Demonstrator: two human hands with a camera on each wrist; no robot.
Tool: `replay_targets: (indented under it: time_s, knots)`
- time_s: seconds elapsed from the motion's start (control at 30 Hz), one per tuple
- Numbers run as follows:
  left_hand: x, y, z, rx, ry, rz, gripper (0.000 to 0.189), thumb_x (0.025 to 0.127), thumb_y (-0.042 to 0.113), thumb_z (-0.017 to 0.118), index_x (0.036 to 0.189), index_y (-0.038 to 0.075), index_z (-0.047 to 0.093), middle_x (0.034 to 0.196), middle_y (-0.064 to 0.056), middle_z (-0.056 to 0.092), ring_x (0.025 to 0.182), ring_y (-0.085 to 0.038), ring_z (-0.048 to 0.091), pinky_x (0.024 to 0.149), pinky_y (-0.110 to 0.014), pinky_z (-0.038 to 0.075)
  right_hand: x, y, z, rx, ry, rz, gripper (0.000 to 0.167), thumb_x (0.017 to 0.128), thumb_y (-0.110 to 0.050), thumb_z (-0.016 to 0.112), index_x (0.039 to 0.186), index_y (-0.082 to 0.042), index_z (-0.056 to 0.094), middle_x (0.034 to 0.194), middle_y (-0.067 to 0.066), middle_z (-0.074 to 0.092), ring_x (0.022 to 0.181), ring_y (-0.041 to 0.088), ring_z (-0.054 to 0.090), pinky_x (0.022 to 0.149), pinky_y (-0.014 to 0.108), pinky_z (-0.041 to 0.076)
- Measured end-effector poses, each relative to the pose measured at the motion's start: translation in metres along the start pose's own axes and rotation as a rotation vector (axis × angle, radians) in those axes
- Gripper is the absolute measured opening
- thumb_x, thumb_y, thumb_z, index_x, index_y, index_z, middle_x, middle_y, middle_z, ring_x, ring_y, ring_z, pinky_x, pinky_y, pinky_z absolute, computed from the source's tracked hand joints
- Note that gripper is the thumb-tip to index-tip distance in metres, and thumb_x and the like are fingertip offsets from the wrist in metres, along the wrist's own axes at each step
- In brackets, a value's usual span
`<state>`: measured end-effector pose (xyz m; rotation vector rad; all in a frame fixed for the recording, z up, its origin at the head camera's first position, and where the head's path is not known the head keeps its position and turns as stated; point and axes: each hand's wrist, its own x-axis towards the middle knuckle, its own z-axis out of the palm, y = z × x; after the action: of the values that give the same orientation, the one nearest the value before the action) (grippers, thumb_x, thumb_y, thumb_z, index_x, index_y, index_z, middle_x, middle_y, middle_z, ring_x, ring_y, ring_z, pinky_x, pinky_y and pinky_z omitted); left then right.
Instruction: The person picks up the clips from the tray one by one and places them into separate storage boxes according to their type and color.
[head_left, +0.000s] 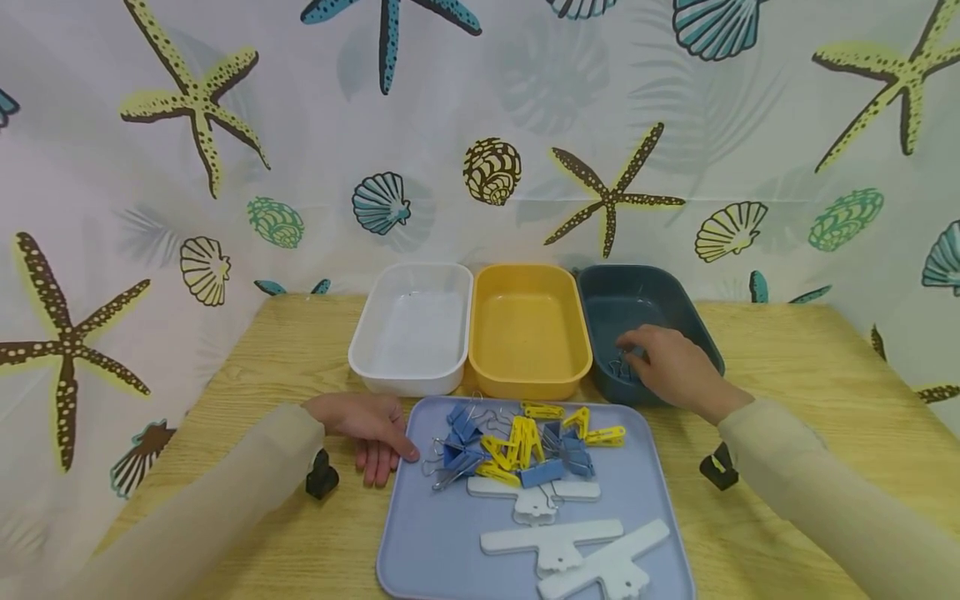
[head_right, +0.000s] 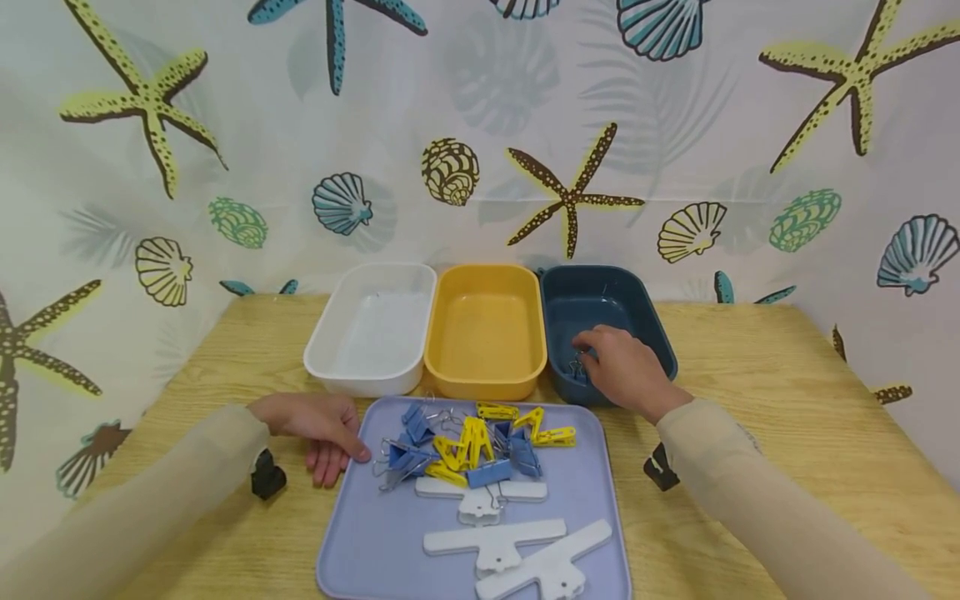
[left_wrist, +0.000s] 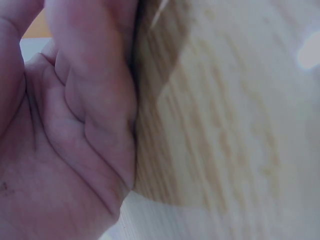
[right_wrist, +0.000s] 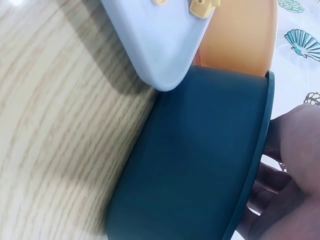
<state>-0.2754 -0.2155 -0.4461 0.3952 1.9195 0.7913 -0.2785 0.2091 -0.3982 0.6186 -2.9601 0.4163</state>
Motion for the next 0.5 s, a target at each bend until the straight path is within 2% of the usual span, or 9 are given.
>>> replay_targets:
  time_s: [0.13, 0.5]
  knots:
    - [-0.0003, 0.0008, -0.0004, 0.003, 0.007, -0.004, 0.039, 0.086, 0.038, 0.069, 0.073, 0.001, 0.070, 0.071, -0.015, 0.074, 0.055, -0.015, 0.070, 0.044, -0.019, 0.050, 0.0001, 0.0004, -0.0020, 0.003, 0.002, 0.012, 0.027, 0.092, -0.008, 0.061, 0.118, -0.002, 0.065, 0.113, 0.016, 0.068, 0.088, 0.026, 0.067, 0.074, 0.043, 0.056]
    - [-0.0008, 0.0013, -0.0001, 0.000, 0.001, -0.003, 0.039, 0.086, 0.038, 0.069, 0.074, 0.001, 0.070, 0.071, -0.015, 0.074, 0.055, -0.016, 0.070, 0.044, -0.019, 0.050, -0.0016, 0.0022, -0.0040, 0.007, 0.014, -0.001, 0.027, 0.092, -0.008, 0.061, 0.118, -0.001, 0.065, 0.111, 0.016, 0.067, 0.088, 0.025, 0.067, 0.074, 0.043, 0.055]
